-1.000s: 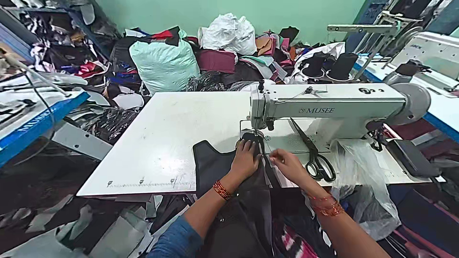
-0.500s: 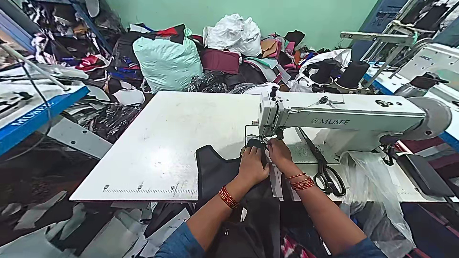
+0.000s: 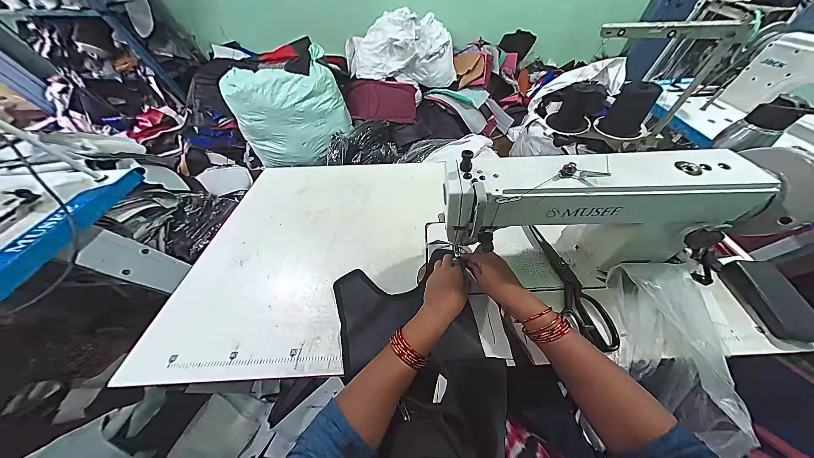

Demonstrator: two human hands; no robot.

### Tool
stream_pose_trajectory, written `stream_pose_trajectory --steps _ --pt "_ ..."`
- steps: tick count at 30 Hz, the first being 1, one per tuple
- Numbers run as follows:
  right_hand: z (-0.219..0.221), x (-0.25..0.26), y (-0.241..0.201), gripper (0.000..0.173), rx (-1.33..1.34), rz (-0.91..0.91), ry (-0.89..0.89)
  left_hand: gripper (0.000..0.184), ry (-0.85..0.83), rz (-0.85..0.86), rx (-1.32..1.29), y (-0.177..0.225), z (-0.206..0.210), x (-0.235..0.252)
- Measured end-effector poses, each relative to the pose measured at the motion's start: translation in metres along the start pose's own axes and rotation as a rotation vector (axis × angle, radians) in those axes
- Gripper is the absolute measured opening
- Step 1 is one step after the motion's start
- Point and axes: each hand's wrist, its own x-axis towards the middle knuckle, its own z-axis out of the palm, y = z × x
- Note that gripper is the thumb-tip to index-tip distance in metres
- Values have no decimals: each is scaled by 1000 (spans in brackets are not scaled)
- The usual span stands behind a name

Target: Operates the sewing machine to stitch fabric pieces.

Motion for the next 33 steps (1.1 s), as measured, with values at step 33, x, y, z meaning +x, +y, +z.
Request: stream_pose_trajectory --steps 33 --pt "-10 1 -6 33 59 62 -27 33 22 25 169 2 -6 8"
